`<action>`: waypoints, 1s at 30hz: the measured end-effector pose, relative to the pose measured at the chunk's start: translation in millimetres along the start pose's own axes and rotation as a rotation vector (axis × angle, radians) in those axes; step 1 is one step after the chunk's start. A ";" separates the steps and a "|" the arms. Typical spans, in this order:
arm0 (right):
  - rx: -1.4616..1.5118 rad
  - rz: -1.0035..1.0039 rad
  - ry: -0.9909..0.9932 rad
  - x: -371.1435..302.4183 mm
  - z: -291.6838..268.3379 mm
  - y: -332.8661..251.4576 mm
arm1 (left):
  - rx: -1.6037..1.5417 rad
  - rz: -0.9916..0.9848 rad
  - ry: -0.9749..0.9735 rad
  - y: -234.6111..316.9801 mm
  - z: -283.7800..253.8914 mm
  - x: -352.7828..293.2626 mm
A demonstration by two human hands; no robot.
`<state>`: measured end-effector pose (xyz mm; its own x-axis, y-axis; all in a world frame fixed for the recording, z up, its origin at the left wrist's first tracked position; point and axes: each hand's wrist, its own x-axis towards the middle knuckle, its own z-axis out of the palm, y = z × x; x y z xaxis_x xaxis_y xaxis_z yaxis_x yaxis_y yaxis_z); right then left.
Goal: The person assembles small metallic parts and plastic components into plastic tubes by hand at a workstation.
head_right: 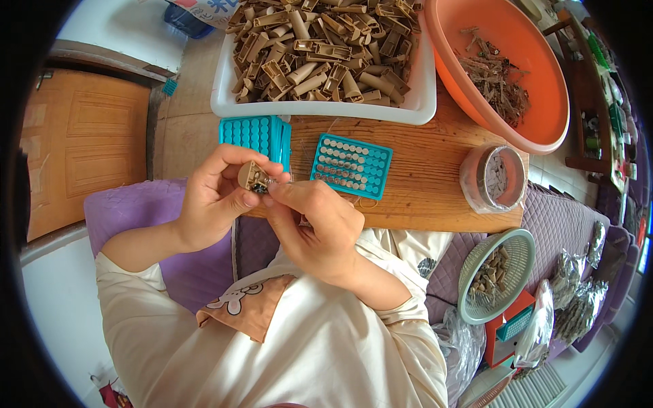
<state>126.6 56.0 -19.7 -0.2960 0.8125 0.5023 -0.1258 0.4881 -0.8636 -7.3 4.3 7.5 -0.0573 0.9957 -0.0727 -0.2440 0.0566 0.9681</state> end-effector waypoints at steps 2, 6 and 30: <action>0.027 0.037 0.007 -0.8 0.2 -0.7 | 0.047 0.016 -0.025 0.7 -1.8 -0.3; 0.040 0.067 -0.012 -2.9 -4.0 -3.3 | 0.087 0.047 -0.064 1.7 -1.9 -0.6; 0.105 0.085 0.072 -8.0 7.4 0.9 | 0.142 -0.002 -0.054 5.5 -3.9 0.1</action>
<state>121.9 47.6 -24.9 -0.2414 0.8722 0.4254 -0.2026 0.3834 -0.9011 -12.4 4.5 11.9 -0.0033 0.9978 -0.0656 -0.1042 0.0649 0.9924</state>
